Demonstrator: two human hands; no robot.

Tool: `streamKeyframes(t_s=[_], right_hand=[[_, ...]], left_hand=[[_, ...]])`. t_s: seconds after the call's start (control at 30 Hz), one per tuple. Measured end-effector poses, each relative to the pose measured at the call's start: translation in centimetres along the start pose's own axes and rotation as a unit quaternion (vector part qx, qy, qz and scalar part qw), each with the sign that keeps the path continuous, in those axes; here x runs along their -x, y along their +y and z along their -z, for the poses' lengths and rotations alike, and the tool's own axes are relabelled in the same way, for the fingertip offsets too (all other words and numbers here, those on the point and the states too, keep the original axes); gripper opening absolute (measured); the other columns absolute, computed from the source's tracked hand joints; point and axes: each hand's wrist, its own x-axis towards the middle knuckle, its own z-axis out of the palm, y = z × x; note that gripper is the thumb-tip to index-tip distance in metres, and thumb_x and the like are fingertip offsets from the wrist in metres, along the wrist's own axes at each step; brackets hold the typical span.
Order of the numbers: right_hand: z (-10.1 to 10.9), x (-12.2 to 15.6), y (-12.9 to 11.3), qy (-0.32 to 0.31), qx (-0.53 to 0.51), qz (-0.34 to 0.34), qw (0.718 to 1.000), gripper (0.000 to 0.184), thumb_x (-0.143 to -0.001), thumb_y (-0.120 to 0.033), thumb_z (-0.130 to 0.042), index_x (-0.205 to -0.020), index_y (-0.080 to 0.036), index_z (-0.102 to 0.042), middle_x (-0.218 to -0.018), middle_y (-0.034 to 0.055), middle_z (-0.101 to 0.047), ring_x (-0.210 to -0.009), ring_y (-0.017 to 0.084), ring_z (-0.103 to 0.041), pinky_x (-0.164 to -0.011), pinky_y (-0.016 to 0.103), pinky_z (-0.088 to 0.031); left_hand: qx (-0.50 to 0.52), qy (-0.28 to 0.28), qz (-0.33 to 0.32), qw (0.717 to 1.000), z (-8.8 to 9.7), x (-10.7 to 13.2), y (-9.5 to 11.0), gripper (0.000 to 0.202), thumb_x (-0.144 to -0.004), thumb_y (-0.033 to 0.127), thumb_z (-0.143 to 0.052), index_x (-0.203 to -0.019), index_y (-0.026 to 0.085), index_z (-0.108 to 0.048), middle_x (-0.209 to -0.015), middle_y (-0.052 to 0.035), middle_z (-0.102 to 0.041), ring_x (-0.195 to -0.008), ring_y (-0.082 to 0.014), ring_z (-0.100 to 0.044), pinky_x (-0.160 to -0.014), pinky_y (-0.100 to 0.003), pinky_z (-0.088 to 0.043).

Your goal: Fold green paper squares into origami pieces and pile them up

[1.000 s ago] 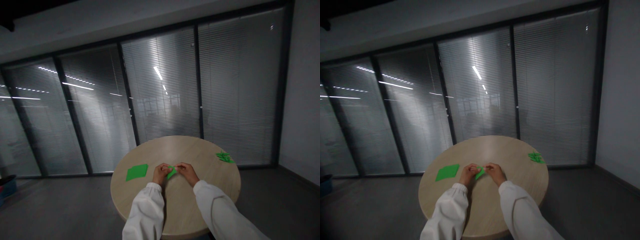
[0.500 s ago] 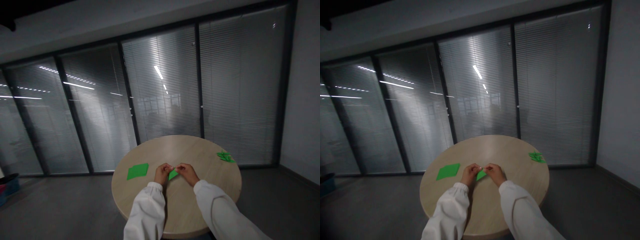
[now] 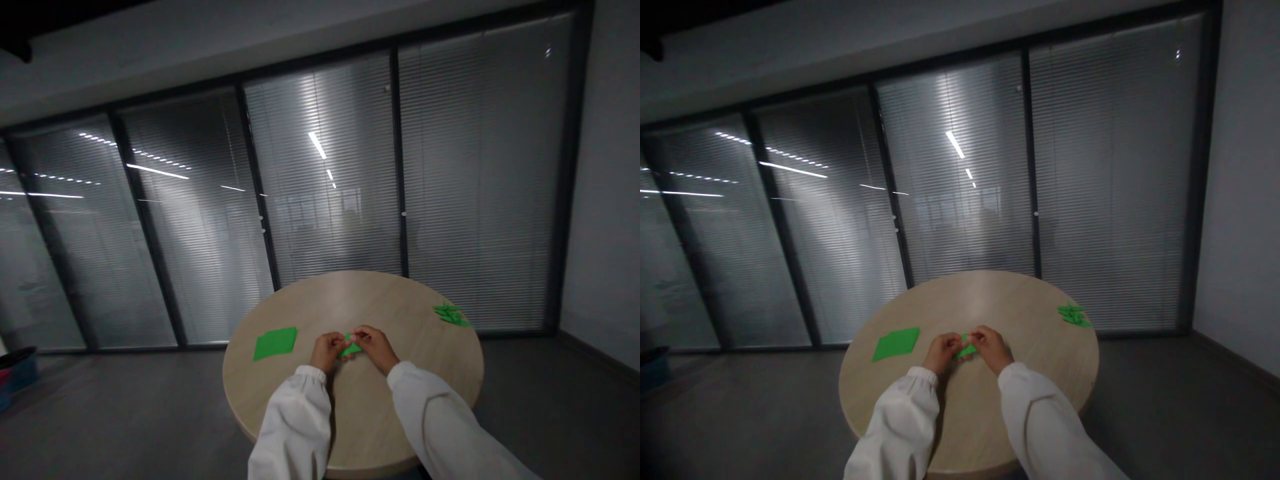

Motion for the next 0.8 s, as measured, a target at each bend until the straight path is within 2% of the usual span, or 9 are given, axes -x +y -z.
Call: streamKeyframes(t_s=[0.13, 0.27, 0.43, 0.57, 0.7, 0.8], right_hand=[[-0.1, 0.1, -0.2, -0.01, 0.005, 0.008, 1.0, 0.026, -0.075, -0.042, -0.061, -0.075, -0.017, -0.069, -0.075, 0.0042, -0.067, -0.071, 0.018, -0.061, -0.067, 0.028, -0.047], [0.1, 0.2, -0.3, 0.0, 0.021, 0.018, 1.0, 0.024, -0.076, -0.04, -0.06, -0.069, -0.018, -0.067, -0.071, 0.0023, -0.064, -0.068, 0.016, -0.058, -0.064, 0.026, -0.046], [0.2, 0.1, -0.4, 0.013, 0.022, 0.014, 1.0, 0.023, -0.075, -0.039, -0.06, -0.071, -0.017, -0.066, -0.07, 0.0021, -0.063, -0.068, 0.017, -0.058, -0.064, 0.026, -0.046], [0.1, 0.1, -0.5, 0.007, 0.007, -0.005, 1.0, 0.026, -0.076, -0.043, -0.06, -0.076, -0.018, -0.065, -0.072, 0.0019, -0.065, -0.068, 0.017, -0.059, -0.065, 0.027, -0.046], [0.0, 0.2, -0.7, -0.013, -0.017, -0.003, 1.0, 0.027, -0.076, -0.044, -0.06, -0.08, -0.018, -0.065, -0.076, 0.0025, -0.066, -0.07, 0.017, -0.06, -0.067, 0.027, -0.047], [0.0, 0.2, -0.9, -0.002, -0.008, 0.004, 1.0, 0.026, -0.076, -0.043, -0.061, -0.076, -0.018, -0.064, -0.072, 0.0025, -0.065, -0.07, 0.017, -0.06, -0.066, 0.026, -0.047]], left_hand=[[-0.018, -0.044, 0.01, 0.999, -0.2, 0.3, 0.1, 0.044, -0.058, 0.054, -0.072, -0.066, 0.012, -0.063, -0.054, -0.0037, -0.066, -0.047, -0.014, -0.059, -0.048, -0.024, -0.043], [-0.036, -0.059, 0.009, 0.998, -0.3, 0.1, -0.3, 0.044, -0.06, 0.055, -0.07, -0.069, 0.013, -0.061, -0.055, -0.0036, -0.067, -0.048, -0.0135, -0.059, -0.049, -0.023, -0.044], [-0.079, -0.087, 0.031, 0.993, -0.2, 0.1, -0.4, 0.042, -0.057, 0.052, -0.072, -0.07, 0.012, -0.064, -0.057, -0.0038, -0.068, -0.05, -0.014, -0.06, -0.052, -0.024, -0.044], [-0.107, -0.105, 0.041, 0.988, -0.3, 0.6, 0.2, 0.043, -0.063, 0.054, -0.065, -0.071, 0.012, -0.067, -0.069, -0.0063, -0.071, -0.053, -0.0138, -0.062, -0.05, -0.022, -0.041], [-0.121, -0.116, 0.039, 0.985, -0.3, 0.9, 0.8, 0.046, -0.065, 0.056, -0.063, -0.072, 0.011, -0.069, -0.068, -0.0068, -0.071, -0.054, -0.0135, -0.062, -0.05, -0.021, -0.039], [-0.124, -0.118, 0.033, 0.985, -0.3, 0.9, 0.8, 0.046, -0.064, 0.056, -0.064, -0.073, 0.011, -0.07, -0.067, -0.0062, -0.07, -0.055, -0.0133, -0.061, -0.05, -0.021, -0.038]])
